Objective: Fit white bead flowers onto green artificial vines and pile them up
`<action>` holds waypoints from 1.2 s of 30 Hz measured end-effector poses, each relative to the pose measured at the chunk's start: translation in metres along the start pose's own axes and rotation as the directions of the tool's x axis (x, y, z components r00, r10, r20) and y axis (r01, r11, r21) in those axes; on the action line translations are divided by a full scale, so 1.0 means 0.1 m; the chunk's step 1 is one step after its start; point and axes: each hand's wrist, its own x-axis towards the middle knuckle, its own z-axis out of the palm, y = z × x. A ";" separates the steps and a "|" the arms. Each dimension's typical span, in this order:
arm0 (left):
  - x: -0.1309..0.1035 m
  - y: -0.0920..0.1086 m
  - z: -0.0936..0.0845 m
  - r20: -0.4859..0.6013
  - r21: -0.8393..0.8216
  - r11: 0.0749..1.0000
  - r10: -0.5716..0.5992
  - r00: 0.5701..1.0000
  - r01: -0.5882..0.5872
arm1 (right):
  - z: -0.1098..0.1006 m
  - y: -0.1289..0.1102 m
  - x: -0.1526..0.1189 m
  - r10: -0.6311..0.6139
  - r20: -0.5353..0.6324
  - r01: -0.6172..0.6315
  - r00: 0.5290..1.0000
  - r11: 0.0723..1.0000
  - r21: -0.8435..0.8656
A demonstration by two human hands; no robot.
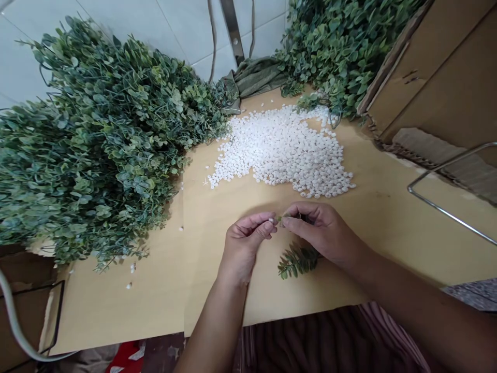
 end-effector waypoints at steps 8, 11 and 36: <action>0.00 -0.02 0.01 -0.011 0.042 0.999 0.024 1.000 -0.024 | -0.01 0.01 -0.01 0.018 0.013 -0.018 1.000 1.000 -0.011; 0.00 -0.01 0.02 -0.001 0.036 0.999 0.017 1.000 -0.017 | -0.01 0.02 -0.01 0.020 0.025 -0.020 0.999 1.000 0.005; 0.02 -0.02 0.04 -0.004 0.049 0.998 0.040 0.999 -0.039 | 0.01 0.02 -0.02 0.041 0.003 -0.040 0.999 0.997 -0.067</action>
